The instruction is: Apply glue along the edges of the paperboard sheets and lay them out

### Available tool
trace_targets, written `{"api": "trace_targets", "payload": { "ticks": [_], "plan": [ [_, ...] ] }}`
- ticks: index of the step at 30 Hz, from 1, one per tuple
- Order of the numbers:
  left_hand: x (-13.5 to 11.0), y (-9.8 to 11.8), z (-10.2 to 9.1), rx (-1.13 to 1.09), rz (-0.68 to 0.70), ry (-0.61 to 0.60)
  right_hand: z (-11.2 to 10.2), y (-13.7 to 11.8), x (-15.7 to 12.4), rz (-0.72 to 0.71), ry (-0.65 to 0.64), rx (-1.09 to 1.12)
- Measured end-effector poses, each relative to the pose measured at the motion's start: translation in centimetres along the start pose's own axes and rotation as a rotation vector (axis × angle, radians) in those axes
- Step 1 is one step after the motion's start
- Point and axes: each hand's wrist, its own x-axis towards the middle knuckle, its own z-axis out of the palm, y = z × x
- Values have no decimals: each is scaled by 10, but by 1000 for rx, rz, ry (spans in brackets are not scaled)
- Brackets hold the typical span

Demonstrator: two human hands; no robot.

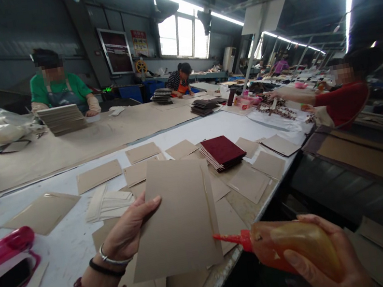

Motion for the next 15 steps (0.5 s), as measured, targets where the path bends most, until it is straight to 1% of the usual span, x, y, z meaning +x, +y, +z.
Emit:
{"api": "trace_targets", "payload": {
  "ticks": [1,3,5,7,9,11,15],
  "plan": [
    [0,-2,1,0,-3,19,4,0,3,15,31,81],
    [1,-8,3,-5,10,95,14,-3,10,82,107,325],
    [1,-15,6,-47,66,188,23,-10,16,189,118,578],
    [1,-21,9,-136,120,276,27,-15,19,318,97,711],
    [0,-27,12,-244,142,342,26,-14,19,380,85,713],
    [-4,-31,15,-341,156,372,23,-6,15,336,111,665],
    [-12,-37,23,-428,242,328,20,11,4,242,112,573]
  ]
}}
